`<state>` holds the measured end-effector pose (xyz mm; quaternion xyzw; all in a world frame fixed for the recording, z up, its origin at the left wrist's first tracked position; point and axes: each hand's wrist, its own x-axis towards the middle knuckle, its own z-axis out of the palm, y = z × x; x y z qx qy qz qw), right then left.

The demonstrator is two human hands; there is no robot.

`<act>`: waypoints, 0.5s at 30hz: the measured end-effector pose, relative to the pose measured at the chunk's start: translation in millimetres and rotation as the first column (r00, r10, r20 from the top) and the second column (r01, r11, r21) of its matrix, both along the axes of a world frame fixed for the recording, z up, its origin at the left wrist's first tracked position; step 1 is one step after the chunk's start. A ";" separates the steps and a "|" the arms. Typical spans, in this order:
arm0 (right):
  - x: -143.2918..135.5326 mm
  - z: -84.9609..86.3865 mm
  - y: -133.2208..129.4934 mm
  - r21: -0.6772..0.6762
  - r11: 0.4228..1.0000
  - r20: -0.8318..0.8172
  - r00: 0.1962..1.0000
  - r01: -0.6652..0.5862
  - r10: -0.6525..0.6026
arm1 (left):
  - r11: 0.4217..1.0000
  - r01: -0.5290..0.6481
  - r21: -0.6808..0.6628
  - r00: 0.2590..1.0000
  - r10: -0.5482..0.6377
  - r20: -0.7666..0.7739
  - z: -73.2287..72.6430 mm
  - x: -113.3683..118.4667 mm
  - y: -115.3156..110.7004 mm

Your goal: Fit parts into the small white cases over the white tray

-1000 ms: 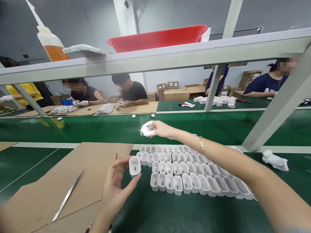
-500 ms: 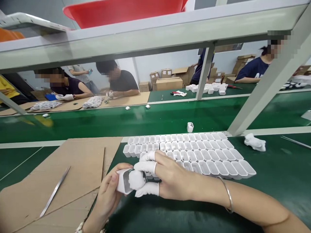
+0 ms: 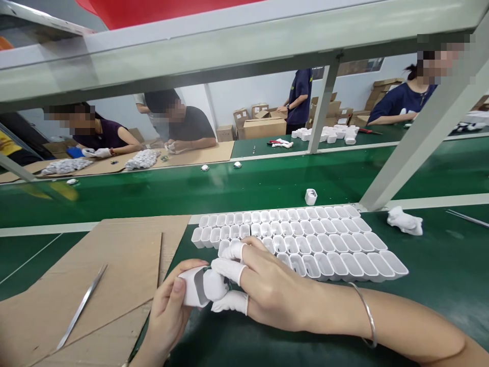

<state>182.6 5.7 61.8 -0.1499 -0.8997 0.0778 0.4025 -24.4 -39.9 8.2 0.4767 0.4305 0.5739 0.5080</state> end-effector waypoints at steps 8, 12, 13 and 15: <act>-2.7 -2.9 -3.1 0.014 0.997 0.077 0.994 0.071 -0.072 | 0.996 0.087 -0.006 0.995 -0.087 -0.039 -8.9 -1.5 1.8; -7.1 -9.9 1.2 0.021 0.998 -0.057 0.996 0.067 -0.065 | 0.997 0.075 -0.012 0.997 -0.074 0.025 -8.3 2.1 0.2; -7.8 -10.7 2.1 0.055 0.997 -0.085 0.995 0.063 -0.058 | 0.998 0.067 -0.018 0.997 -0.066 0.044 -6.4 4.2 -0.6; -8.3 -11.1 3.4 0.118 0.991 -0.088 0.995 0.056 -0.046 | 0.999 0.027 -0.040 0.996 -0.023 0.084 -1.5 9.5 -2.3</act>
